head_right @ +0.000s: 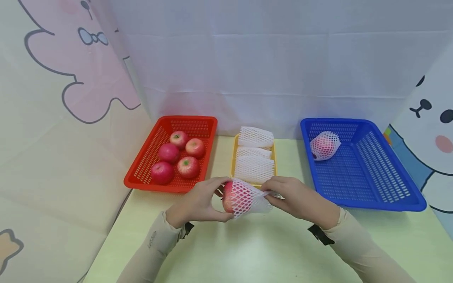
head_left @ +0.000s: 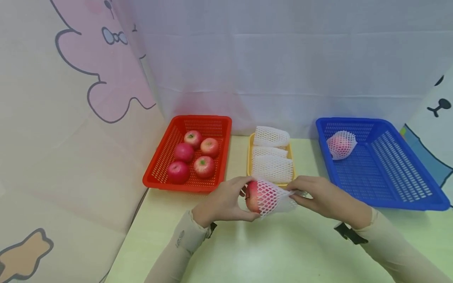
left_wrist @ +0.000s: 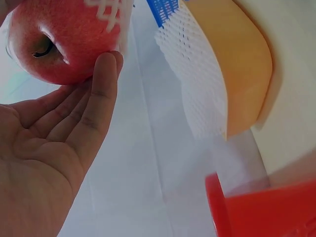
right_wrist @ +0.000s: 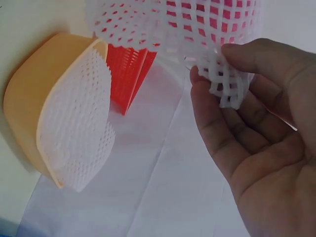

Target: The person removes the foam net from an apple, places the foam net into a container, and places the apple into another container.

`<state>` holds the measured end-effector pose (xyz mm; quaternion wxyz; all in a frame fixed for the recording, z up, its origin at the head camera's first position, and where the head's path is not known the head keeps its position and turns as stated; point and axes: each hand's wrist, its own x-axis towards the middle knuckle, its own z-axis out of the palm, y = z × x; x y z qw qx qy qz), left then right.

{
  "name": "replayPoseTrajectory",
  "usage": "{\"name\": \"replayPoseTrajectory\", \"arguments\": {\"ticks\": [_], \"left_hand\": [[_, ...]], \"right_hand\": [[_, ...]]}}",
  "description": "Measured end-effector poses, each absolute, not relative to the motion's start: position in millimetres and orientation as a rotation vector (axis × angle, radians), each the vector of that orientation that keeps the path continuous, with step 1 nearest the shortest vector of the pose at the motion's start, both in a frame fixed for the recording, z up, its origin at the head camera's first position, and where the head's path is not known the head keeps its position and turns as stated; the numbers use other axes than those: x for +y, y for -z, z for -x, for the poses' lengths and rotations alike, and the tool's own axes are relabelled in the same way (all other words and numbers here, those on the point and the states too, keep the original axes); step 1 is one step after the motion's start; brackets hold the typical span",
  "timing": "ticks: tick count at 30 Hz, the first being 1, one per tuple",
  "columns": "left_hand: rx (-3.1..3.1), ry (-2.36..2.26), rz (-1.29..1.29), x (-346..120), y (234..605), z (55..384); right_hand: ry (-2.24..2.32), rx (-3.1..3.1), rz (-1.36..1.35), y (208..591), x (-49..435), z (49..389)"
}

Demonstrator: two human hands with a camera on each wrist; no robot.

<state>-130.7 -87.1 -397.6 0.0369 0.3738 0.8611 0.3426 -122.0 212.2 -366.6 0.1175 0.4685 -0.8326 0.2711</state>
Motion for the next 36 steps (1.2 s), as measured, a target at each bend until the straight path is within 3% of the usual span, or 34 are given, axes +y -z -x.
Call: {"name": "replayPoseTrajectory", "arguments": {"ticks": [10, 20, 28, 36], "left_hand": [[2.691, -1.142, -1.032, -120.2, 392.9, 126.7], [2.769, -1.134, -0.973, -139.8, 393.0, 120.7], [2.837, -1.074, -0.927, -148.7, 393.3, 118.4], [2.85, -1.054, -0.879, -153.2, 392.8, 117.4]], "right_hand": [[-0.685, -2.486, -1.307, 357.7, 223.5, 148.6], [-0.716, -2.888, -1.091, 354.4, 211.6, 254.5], [-0.646, -3.038, -0.928, 386.2, 202.8, 312.5], [-0.385, -3.164, -0.805, 430.2, 192.0, 337.6]]}}
